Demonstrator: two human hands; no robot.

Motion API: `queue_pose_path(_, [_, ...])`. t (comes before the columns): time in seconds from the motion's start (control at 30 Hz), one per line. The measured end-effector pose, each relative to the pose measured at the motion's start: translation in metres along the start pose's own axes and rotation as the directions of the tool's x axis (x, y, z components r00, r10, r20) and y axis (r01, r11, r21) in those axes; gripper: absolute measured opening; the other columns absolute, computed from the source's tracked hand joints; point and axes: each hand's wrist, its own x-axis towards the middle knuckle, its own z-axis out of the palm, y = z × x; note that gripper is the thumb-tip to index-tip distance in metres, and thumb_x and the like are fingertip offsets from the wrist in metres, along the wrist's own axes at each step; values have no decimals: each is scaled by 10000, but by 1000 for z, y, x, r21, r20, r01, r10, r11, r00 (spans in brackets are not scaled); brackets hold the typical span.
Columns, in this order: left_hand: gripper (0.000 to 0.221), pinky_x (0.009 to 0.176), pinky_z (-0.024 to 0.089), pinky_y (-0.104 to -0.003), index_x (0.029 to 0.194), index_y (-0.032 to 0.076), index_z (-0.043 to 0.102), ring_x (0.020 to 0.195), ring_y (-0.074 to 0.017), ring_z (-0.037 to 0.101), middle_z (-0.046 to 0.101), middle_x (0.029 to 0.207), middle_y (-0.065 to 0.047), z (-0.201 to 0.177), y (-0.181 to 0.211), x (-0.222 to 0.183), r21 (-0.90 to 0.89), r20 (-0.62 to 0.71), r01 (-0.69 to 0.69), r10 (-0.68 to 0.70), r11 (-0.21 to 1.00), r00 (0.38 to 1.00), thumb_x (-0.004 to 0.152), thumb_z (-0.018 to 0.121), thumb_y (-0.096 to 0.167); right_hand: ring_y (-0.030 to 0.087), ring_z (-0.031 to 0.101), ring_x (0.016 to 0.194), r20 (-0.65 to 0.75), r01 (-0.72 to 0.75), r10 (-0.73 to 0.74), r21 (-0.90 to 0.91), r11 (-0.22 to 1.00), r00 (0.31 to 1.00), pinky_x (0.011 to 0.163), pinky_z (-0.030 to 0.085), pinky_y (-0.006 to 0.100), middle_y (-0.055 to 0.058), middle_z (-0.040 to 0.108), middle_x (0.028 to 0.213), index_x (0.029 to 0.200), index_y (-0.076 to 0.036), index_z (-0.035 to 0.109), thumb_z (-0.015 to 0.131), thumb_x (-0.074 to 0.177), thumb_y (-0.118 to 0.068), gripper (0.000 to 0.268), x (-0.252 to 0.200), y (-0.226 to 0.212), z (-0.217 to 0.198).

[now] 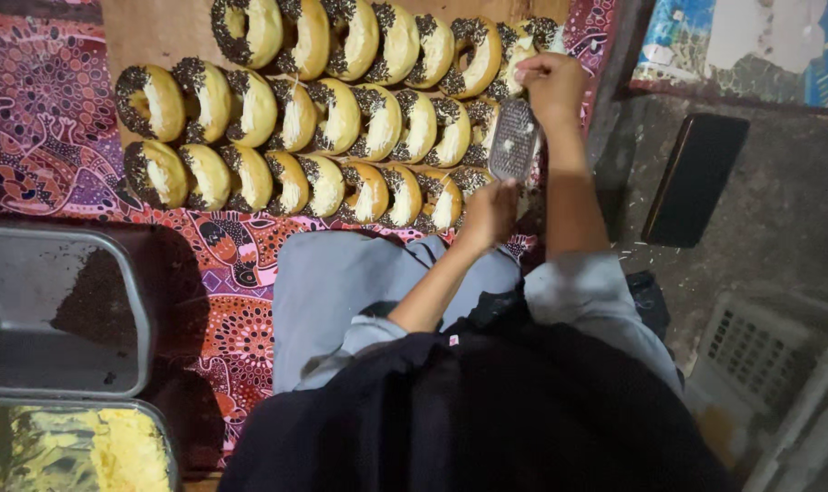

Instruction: The person grates a block of cheese over a tray of donuts using a handheld grater. They repeatedly grate cheese onto each donut, occasionally retrieving more cheese from a black plastic bag.

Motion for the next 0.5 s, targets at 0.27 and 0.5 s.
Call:
queue_pose_path(0.27, [472, 579, 453, -385, 775, 17, 640, 560, -215, 548, 580, 623, -121, -11, 3, 20, -13, 43, -26, 27, 1000, 999, 1080, 469, 334, 121, 720, 849, 135, -219, 177, 444, 869, 975, 785, 583, 236, 102, 783, 987, 1069, 19, 779, 766, 884, 36, 186, -20, -13, -39])
queue_pose_path(0.5, [438, 558, 452, -366, 763, 46, 640, 517, -188, 554, 595, 583, -46, -6, 17, 70, -63, -13, -95, 94, 994, 995, 1054, 472, 327, 100, 629, 753, 60, -235, 242, 539, 809, 968, 671, 487, 219, 67, 756, 924, 1049, 5, 793, 778, 894, 42, 160, -12, -15, -37])
